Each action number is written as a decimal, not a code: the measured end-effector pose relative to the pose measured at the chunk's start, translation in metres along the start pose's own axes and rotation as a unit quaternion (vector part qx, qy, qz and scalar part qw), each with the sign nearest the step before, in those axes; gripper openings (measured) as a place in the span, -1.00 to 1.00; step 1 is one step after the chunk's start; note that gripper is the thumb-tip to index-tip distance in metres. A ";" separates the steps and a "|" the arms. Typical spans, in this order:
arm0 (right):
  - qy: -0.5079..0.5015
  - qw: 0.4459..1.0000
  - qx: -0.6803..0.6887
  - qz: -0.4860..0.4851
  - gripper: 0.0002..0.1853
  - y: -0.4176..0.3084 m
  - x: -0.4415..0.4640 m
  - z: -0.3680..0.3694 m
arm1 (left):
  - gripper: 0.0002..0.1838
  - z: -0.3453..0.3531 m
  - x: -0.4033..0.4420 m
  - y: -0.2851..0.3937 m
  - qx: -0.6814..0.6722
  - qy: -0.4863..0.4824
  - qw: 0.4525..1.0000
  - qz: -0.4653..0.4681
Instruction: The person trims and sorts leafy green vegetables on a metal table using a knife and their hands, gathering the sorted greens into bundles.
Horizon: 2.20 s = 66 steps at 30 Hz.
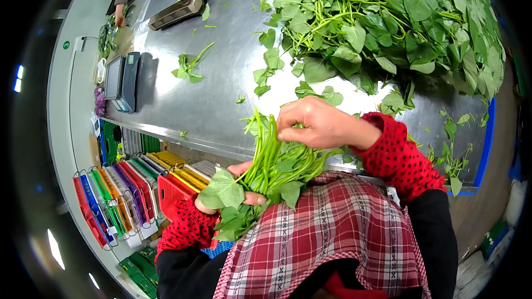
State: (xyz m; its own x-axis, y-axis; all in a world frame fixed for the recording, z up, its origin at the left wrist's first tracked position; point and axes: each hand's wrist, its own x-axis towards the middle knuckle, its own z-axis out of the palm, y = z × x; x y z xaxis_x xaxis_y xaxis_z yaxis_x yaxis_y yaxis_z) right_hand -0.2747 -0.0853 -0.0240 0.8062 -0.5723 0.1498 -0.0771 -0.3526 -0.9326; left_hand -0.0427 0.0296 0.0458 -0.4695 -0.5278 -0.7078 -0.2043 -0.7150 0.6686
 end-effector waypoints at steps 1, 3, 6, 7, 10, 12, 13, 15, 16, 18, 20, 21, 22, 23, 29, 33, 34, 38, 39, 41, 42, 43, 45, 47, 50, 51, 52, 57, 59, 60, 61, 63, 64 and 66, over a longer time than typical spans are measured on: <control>0.111 0.991 0.067 -0.022 -0.76 0.000 0.000 0.008 | -0.21 -0.001 -0.001 -0.002 -0.001 0.004 1.000 0.001; 0.143 0.986 0.075 -0.040 -0.79 0.003 0.000 0.014 | -0.23 0.000 -0.002 0.001 0.017 -0.014 1.000 0.012; 0.335 0.838 0.417 0.102 -0.65 0.030 -0.004 -0.006 | -0.28 0.001 0.004 -0.017 0.014 -0.026 0.998 0.060; 0.382 0.796 0.465 0.073 -0.60 0.034 -0.006 -0.026 | -0.29 0.002 0.004 -0.023 0.008 -0.016 0.997 0.073; 0.306 0.936 0.161 0.063 -0.58 0.022 -0.015 -0.031 | -0.31 0.004 0.003 -0.017 0.017 0.007 0.997 0.081; 0.136 0.989 -0.023 -0.048 -0.55 -0.007 -0.023 -0.023 | -0.31 0.006 0.002 -0.009 0.027 0.008 0.998 0.056; 0.096 0.987 -0.101 -0.081 -0.60 -0.016 -0.021 -0.015 | -0.31 0.006 0.001 -0.006 0.036 0.012 0.999 0.033; -0.012 0.993 -0.105 -0.048 -0.70 -0.018 -0.018 0.005 | -0.25 0.001 0.002 -0.005 -0.058 -0.001 0.997 -0.059; -0.009 0.993 -0.103 -0.050 -0.70 -0.014 -0.017 0.007 | -0.22 0.004 0.001 -0.001 0.004 -0.004 1.000 -0.009; 0.156 0.974 0.155 -0.043 -0.77 -0.001 -0.016 0.003 | -0.18 0.004 -0.001 0.000 0.081 -0.002 0.995 0.049; 0.224 0.946 0.229 0.046 -0.76 0.015 -0.016 -0.023 | -0.19 0.005 -0.003 -0.006 0.072 0.015 0.996 0.055; 0.293 0.900 0.294 0.133 -0.75 0.019 -0.015 -0.033 | -0.20 0.005 -0.002 -0.007 0.067 0.026 0.995 0.065; 0.302 0.915 0.236 0.128 -0.71 0.020 -0.014 -0.034 | -0.21 0.007 -0.001 -0.009 0.045 0.025 0.996 0.074; 0.310 0.926 0.179 0.124 -0.66 0.020 -0.013 -0.033 | -0.21 0.006 0.000 -0.009 0.045 0.022 0.996 0.074; -0.073 0.957 0.254 0.120 -0.58 0.020 -0.013 -0.017 | -0.17 0.006 0.002 -0.003 0.022 -0.004 0.997 0.073; -0.047 0.935 0.337 0.102 -0.65 0.028 -0.013 -0.010 | -0.18 0.004 0.002 0.000 0.046 -0.024 0.994 0.097; -0.089 0.937 0.328 0.078 -0.66 0.026 -0.012 -0.008 | -0.18 0.005 0.002 0.000 0.046 -0.028 0.994 0.100; -0.131 0.934 0.332 0.026 -0.73 0.030 -0.018 -0.009 | -0.16 0.003 0.004 -0.008 0.016 -0.022 0.996 0.088; -0.129 0.934 0.333 0.015 -0.75 0.030 -0.019 -0.011 | -0.16 0.004 0.004 -0.008 0.014 -0.022 0.995 0.092; -0.129 0.908 0.394 0.067 -0.71 0.020 -0.020 -0.012 | -0.16 0.005 0.006 -0.005 0.014 -0.027 0.995 0.092; -0.122 0.926 0.353 0.058 -0.77 0.019 -0.019 -0.010 | -0.16 0.006 0.006 -0.006 0.010 -0.028 0.996 0.086; -0.115 0.942 0.312 0.049 -0.81 0.018 -0.018 -0.007 | -0.16 0.005 0.005 -0.007 0.010 -0.032 0.996 0.085; -0.083 0.979 0.176 0.060 -0.87 0.017 -0.017 -0.009 | -0.15 0.002 0.005 -0.009 0.045 -0.038 0.996 0.073; 0.161 0.985 0.024 0.057 -0.86 0.027 -0.020 -0.010 | -0.16 0.007 0.003 -0.008 -0.010 -0.013 0.998 0.054; 0.391 0.907 -0.100 0.125 -0.80 0.040 -0.022 -0.041 | -0.18 0.007 0.003 -0.023 0.029 0.027 0.993 0.111; 0.376 0.923 -0.077 0.032 -0.77 0.041 -0.020 -0.038 | -0.18 0.006 0.003 -0.025 0.030 0.025 0.993 0.109; 0.267 0.963 -0.024 0.013 -0.77 0.036 -0.023 -0.031 | -0.18 0.005 0.002 -0.026 0.021 0.038 0.995 0.092; -0.008 0.966 0.240 0.099 -0.77 0.039 -0.030 -0.026 | -0.22 0.005 -0.001 -0.031 0.019 0.054 0.994 0.096; 0.183 0.915 0.335 0.130 -0.70 0.051 -0.033 -0.041 | -0.22 0.002 -0.004 -0.042 -0.002 0.060 0.994 0.096; 0.161 0.906 0.371 0.124 -0.72 0.048 -0.032 -0.032 | -0.22 -0.001 -0.003 -0.047 -0.018 0.063 0.993 0.101; 0.142 0.896 0.405 0.117 -0.73 0.043 -0.031 -0.018 | -0.22 -0.003 -0.002 -0.051 -0.013 0.060 0.993 0.101; -0.068 0.944 0.280 0.160 -0.67 0.042 -0.033 0.004 | -0.22 -0.005 -0.001 -0.063 0.004 0.099 0.985 0.142; -0.004 0.961 0.243 0.129 -0.68 0.039 -0.034 0.005 | -0.18 -0.006 -0.003 -0.068 -0.001 0.114 0.985 0.129; 0.152 0.937 0.279 0.142 -0.70 0.043 -0.034 -0.006 | -0.20 -0.014 -0.003 -0.106 -0.036 0.137 0.975 0.172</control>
State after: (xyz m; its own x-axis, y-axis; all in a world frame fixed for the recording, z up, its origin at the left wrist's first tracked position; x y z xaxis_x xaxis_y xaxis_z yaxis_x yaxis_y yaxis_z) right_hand -0.3085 -0.0855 -0.0671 0.5883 -0.7992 -0.1232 0.1246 0.2402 -0.9627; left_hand -0.0073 0.1007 -0.0265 -0.2495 -0.8382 -0.4849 -0.0093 -0.4987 0.8667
